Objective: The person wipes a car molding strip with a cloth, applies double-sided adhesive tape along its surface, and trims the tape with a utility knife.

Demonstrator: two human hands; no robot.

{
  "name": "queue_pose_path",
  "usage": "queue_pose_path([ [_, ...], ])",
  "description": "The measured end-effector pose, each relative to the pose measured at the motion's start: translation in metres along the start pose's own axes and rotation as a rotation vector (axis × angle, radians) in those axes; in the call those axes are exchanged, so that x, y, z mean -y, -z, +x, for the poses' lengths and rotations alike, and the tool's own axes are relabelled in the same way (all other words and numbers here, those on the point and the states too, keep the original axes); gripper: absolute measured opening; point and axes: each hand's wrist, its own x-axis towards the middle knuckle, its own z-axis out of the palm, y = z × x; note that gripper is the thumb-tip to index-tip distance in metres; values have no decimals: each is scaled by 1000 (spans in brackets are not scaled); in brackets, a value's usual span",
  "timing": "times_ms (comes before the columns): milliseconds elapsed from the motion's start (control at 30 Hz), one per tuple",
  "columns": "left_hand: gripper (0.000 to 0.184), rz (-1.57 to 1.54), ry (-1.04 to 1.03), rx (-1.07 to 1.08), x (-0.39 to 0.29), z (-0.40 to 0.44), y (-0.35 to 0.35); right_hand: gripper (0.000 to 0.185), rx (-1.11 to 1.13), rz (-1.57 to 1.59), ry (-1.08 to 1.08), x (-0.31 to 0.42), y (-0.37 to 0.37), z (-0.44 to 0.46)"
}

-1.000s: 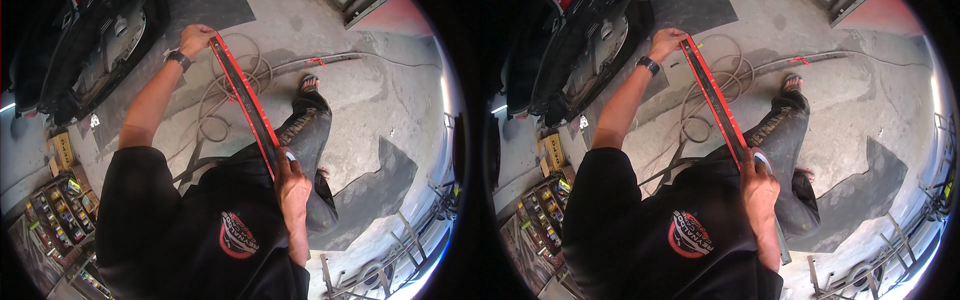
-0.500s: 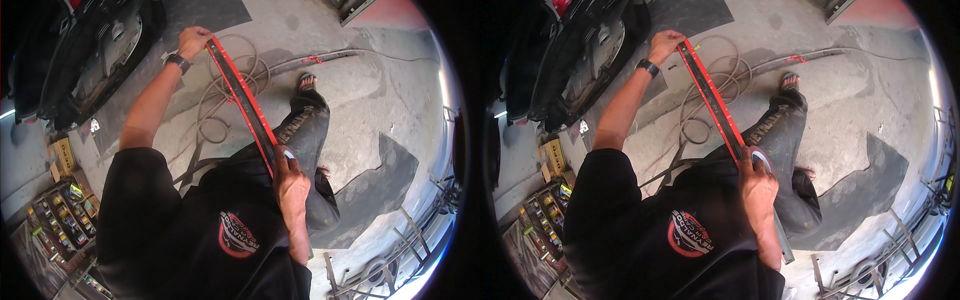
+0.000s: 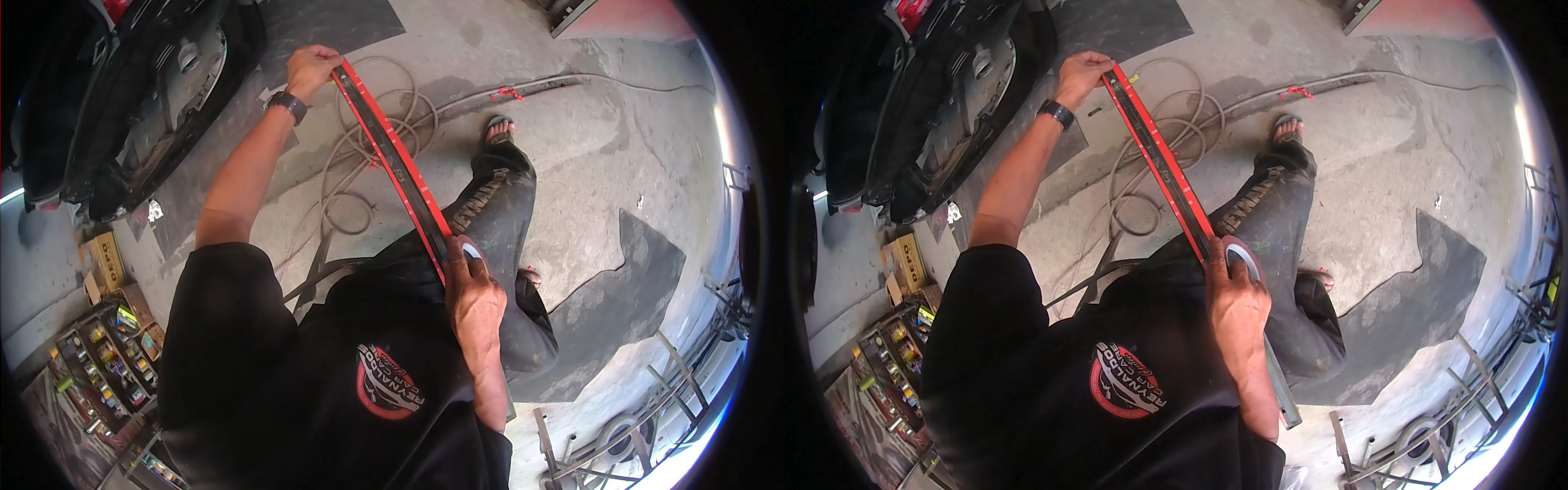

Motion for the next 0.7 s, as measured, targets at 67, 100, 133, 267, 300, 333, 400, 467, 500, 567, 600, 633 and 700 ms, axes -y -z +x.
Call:
queue_pose_path([
  [67,32,-58,45,-86,-11,-12,-4,43,7,-11,2,0,1,0],
  [100,35,-87,69,-129,-18,-18,-5,44,13,-18,3,0,1,0],
  [133,37,-94,79,-126,-18,-18,-6,44,18,-25,4,0,1,-1],
  [267,40,-282,132,-82,3,-3,-6,45,19,-21,5,0,0,-1],
  [300,41,-369,148,-62,1,-3,-5,45,9,-16,12,0,-1,-1],
  [333,38,-420,191,-47,0,-3,-4,44,-1,-11,18,0,-1,0],
  [400,34,-523,276,-16,-6,-7,0,44,61,7,-37,2,2,0],
  [467,31,-520,237,-61,-5,-8,-2,44,98,16,-70,4,3,0],
  [500,30,-518,218,-83,-5,-9,-3,45,104,16,-75,4,3,0],
  [567,27,-299,18,-87,-3,-15,-4,45,107,15,-77,4,4,0],
  [600,26,-189,-81,-88,-2,-18,-5,45,102,16,-74,3,3,0],
  [633,24,-59,-158,-127,-2,-21,-6,45,97,16,-70,3,2,0],
  [700,21,202,-310,-204,-3,-27,-8,45,87,22,-65,3,1,-1],
])
